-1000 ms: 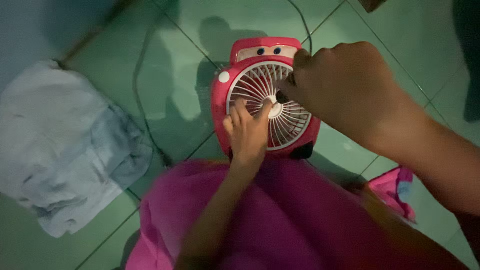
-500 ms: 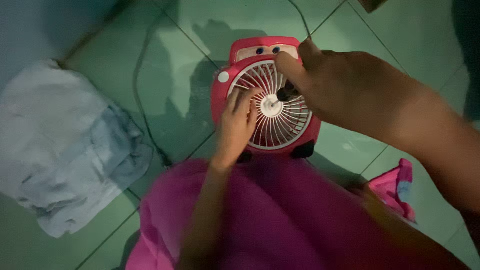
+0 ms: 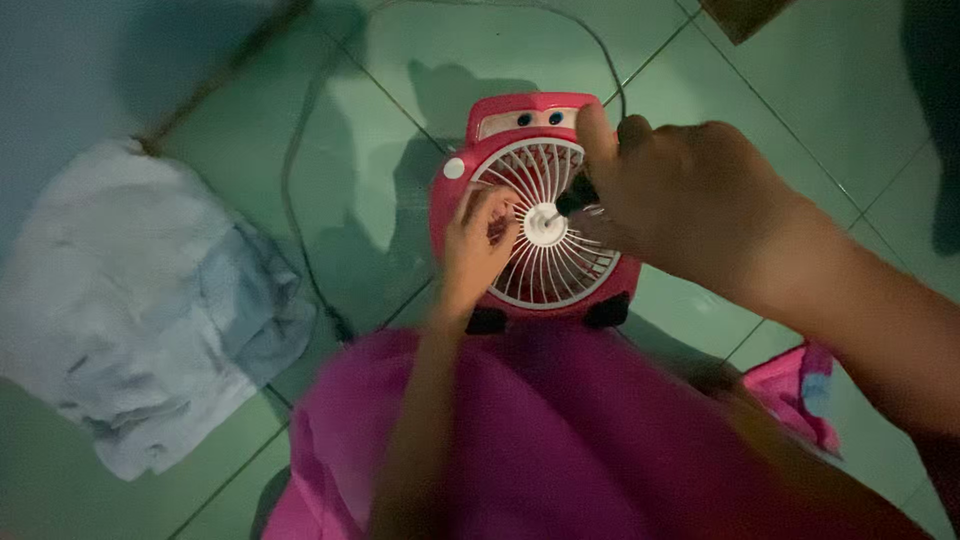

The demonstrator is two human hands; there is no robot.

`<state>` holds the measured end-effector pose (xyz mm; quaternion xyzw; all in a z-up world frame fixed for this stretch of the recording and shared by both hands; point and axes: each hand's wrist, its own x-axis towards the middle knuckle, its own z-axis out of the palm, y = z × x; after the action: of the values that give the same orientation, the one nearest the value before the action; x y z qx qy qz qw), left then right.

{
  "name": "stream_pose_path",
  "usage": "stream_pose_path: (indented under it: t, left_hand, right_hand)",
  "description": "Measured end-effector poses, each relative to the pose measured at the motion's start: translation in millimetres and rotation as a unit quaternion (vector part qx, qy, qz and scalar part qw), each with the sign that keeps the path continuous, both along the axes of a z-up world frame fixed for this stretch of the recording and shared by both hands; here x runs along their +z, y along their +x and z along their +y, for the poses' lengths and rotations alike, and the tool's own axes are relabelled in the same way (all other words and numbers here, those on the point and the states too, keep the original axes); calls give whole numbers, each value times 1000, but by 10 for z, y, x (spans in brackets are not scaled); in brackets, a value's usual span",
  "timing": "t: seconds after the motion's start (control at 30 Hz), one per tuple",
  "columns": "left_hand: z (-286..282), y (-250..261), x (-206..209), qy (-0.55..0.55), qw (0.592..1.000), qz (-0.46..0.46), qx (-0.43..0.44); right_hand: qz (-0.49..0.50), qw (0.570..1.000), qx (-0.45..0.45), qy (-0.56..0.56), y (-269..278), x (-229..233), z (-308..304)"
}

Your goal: The person reassembles a pink car-shaped electric fan by hand, using a screwdriver to secure the fan blade and then attaching the front grille and center cap.

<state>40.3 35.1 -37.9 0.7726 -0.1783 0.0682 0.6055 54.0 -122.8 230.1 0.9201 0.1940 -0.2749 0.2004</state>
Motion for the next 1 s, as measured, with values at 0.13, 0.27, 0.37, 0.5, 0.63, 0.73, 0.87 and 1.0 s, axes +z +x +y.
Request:
stream_pose_path:
  t: [0.13, 0.27, 0.37, 0.5, 0.63, 0.73, 0.87, 1.0]
  left_hand:
    - [11, 10, -6, -1, 999, -28, 21]
    - [27, 13, -3, 15, 999, 6, 32]
    - [15, 28, 9, -1, 999, 13, 32]
    - [24, 9, 32, 3, 999, 24, 29]
    - [5, 9, 15, 4, 1000, 20, 16]
    - [-9, 0, 23, -29, 999, 29, 12]
    - [-16, -6, 48, 1, 998, 57, 13]
    - [0, 5, 74, -3, 997, 76, 7]
  right_hand:
    - [-15, 996, 38, 73, -40, 25, -91]
    - [1, 995, 77, 56, -145, 42, -120]
    - [34, 995, 90, 12, -213, 44, -63]
    - [81, 991, 93, -41, -227, 40, 33]
    - [85, 984, 76, -134, -169, 0, -13]
    - [20, 993, 71, -89, -119, -53, -120]
    - [-19, 998, -18, 56, -123, -130, -241]
    - [-64, 978, 56, 188, -123, -106, -361]
